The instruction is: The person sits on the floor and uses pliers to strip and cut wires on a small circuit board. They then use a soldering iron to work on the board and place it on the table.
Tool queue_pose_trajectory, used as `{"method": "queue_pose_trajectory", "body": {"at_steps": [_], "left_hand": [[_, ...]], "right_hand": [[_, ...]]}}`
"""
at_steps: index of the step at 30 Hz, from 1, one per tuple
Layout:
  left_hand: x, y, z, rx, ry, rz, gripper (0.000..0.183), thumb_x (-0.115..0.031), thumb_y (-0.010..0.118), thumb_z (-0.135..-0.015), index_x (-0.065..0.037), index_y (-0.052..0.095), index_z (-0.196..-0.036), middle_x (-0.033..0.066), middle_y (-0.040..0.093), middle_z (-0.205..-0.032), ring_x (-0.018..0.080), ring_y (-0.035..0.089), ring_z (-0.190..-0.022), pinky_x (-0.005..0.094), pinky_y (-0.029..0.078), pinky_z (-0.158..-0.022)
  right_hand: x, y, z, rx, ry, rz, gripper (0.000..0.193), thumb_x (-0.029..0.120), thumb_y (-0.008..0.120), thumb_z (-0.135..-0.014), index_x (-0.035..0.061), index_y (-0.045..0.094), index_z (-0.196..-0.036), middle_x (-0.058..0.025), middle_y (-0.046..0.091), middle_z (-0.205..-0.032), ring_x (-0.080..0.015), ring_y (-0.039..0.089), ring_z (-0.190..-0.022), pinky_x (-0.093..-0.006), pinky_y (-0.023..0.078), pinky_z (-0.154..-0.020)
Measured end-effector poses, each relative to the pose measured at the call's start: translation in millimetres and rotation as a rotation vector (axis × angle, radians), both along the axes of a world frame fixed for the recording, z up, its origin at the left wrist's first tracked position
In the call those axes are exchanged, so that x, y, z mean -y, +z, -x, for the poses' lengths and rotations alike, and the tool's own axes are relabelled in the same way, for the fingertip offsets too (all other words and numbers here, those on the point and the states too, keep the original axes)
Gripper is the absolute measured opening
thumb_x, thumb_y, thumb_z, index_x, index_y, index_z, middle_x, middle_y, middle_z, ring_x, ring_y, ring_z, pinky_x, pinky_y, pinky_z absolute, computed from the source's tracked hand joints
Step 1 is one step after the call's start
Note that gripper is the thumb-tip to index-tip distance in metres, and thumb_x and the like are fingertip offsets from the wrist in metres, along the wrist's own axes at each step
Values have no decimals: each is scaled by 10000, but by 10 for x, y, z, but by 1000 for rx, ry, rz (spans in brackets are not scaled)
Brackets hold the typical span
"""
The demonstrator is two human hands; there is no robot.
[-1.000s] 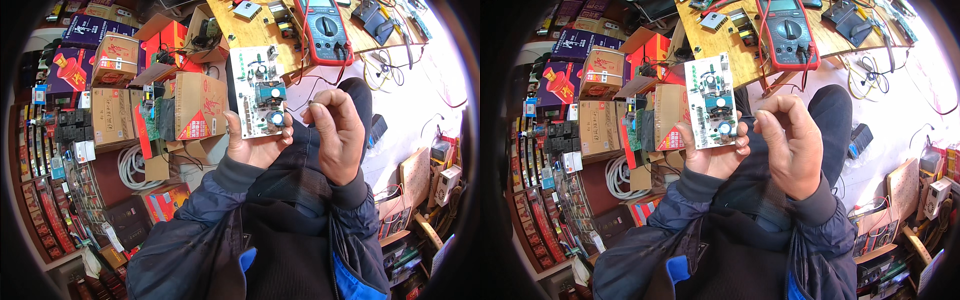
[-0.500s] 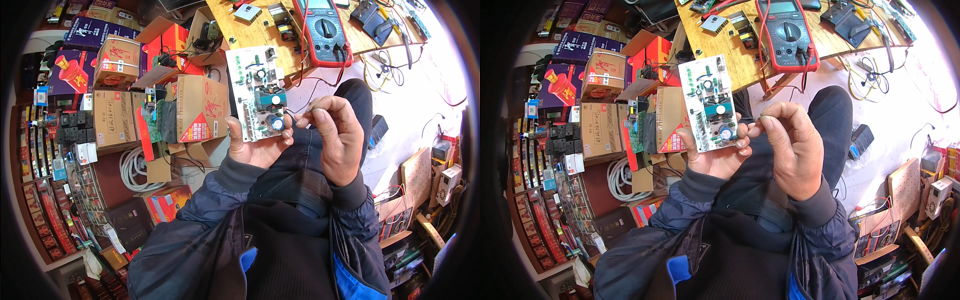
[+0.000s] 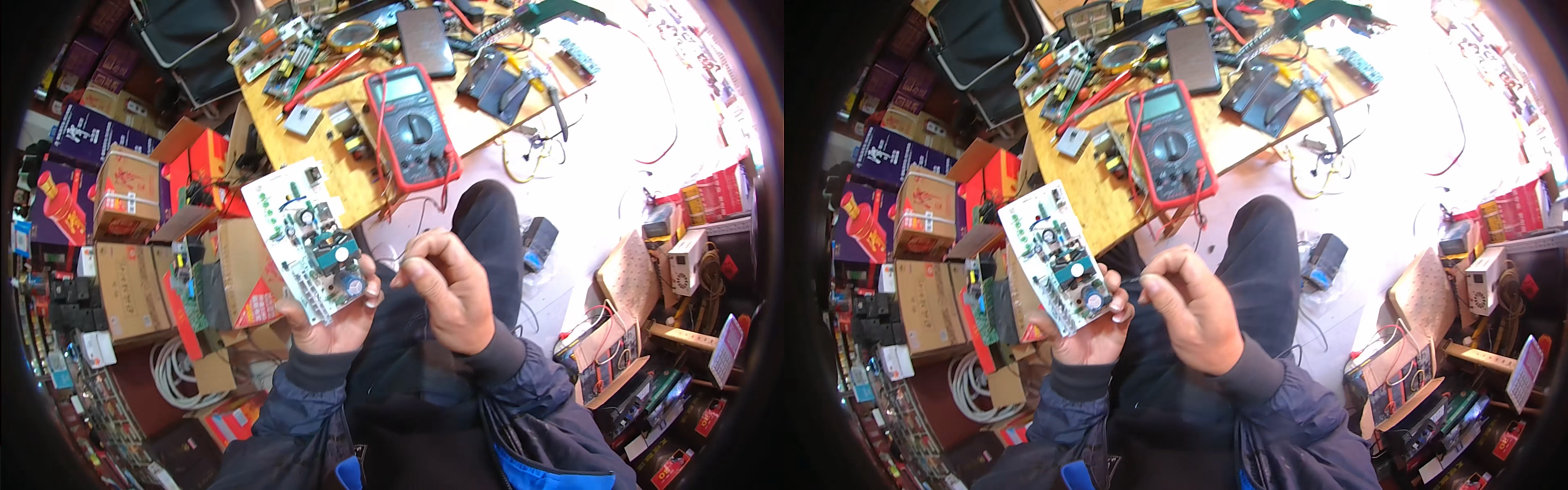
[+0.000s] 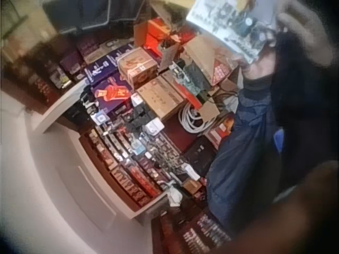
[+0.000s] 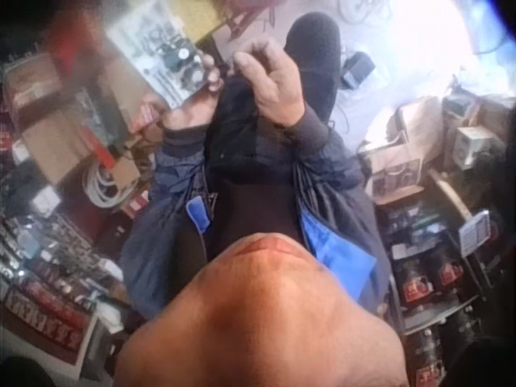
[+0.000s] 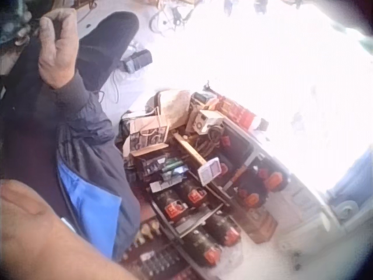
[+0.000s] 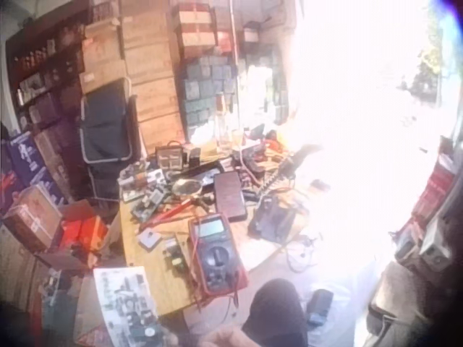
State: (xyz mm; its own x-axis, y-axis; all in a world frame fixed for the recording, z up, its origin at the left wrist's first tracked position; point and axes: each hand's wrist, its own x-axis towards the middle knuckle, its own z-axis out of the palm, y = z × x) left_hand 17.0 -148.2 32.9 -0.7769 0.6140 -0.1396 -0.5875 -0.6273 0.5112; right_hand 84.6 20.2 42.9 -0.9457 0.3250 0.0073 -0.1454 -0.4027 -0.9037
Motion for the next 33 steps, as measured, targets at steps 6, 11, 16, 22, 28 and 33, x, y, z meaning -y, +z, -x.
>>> {"method": "queue_pose_trajectory", "body": {"at_steps": [6,11,16,22,28,33], "left_hand": [[-167,28,91,-102,5,-68,1039,-763,754,-751,-69,444,-1458,146,583,-1216,272,593,-1030,408,511,-830],[-123,17,187,-99,-9,-101,1016,-740,752,-774,-91,436,-1490,185,600,-1230,313,611,-1090,431,539,-849],[-33,-51,288,-61,-26,-67,1053,-745,758,-762,-15,446,-1455,200,597,-1223,323,636,-1054,410,556,-878],[9,-89,389,-44,-19,-78,1091,-734,810,-705,-19,449,-1446,197,591,-1198,319,647,-1037,407,557,-882],[62,-84,445,-1,-46,-42,1094,-732,816,-707,-35,439,-1462,209,596,-1213,324,658,-1033,415,566,-893],[71,-87,452,7,-55,-8,1134,-746,837,-668,-53,437,-1472,216,599,-1203,323,660,-1027,405,569,-890]], "right_hand": [[46,19,97,-105,19,61,55,33,563,-1065,-6,543,-1097,-63,532,-1073,-116,582,-938,-272,505,-859],[77,8,184,-92,68,94,52,14,549,-1064,-9,539,-1109,-65,527,-1084,-115,583,-933,-268,506,-859],[78,4,278,-50,90,23,58,9,555,-1060,-13,548,-1112,-71,529,-1092,-125,590,-944,-280,508,-879],[87,-5,368,-11,110,-65,61,-5,584,-1037,-20,574,-1096,-88,546,-1090,-150,589,-962,-289,495,-903],[42,-21,438,-28,63,-364,113,-34,631,-981,0,594,-1082,-102,580,-1057,-204,582,-973,-310,479,-903],[35,-4,460,-15,67,-452,135,-49,645,-953,11,605,-1067,-96,600,-1025,-236,583,-964,-323,479,-900]]}}
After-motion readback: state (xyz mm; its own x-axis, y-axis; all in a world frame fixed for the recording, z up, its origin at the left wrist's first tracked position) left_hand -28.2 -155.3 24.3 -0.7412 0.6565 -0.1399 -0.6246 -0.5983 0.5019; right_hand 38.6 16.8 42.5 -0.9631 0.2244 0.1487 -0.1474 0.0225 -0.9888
